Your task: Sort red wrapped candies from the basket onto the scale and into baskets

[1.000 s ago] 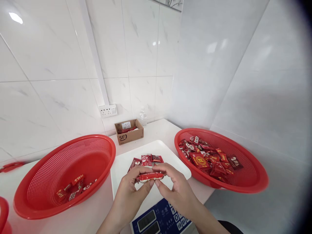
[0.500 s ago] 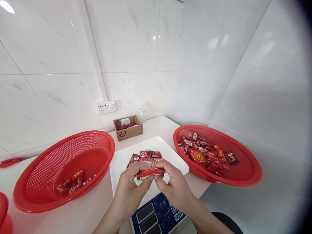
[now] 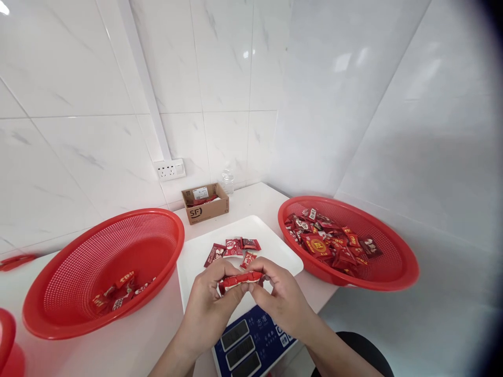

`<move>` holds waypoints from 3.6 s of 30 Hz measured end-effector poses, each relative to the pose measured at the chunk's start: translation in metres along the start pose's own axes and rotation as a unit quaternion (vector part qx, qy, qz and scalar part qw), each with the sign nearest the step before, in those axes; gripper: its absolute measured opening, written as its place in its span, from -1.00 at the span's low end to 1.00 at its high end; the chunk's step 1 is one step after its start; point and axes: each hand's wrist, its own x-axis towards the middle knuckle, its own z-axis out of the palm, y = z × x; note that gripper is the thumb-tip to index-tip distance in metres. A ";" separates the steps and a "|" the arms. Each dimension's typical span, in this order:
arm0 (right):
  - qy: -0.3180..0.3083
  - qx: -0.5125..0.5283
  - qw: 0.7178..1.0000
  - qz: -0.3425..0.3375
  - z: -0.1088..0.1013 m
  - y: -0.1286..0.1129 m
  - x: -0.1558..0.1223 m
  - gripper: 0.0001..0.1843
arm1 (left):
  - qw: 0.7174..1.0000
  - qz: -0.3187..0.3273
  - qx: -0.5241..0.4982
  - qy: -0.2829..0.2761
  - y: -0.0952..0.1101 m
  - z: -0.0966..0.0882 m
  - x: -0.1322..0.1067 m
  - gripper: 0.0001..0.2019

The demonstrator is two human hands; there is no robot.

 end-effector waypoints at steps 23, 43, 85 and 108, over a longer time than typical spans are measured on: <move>-0.030 0.107 0.991 0.069 -0.002 0.001 0.004 -0.53 | 0.997 -0.021 0.006 -0.074 0.002 -0.010 0.010 -0.63; -0.013 0.058 0.997 0.054 0.000 0.006 0.004 -0.54 | 0.997 -0.042 -0.027 -0.057 -0.006 -0.010 0.012 -0.63; 0.064 -0.061 0.985 -0.151 -0.004 0.014 0.009 -0.81 | 0.994 -0.052 -0.084 -0.037 -0.008 -0.015 0.013 -0.74; 0.067 -0.045 0.989 -0.120 0.000 0.028 0.002 -0.70 | 0.981 -0.039 -0.172 -0.076 -0.015 -0.011 0.013 -0.76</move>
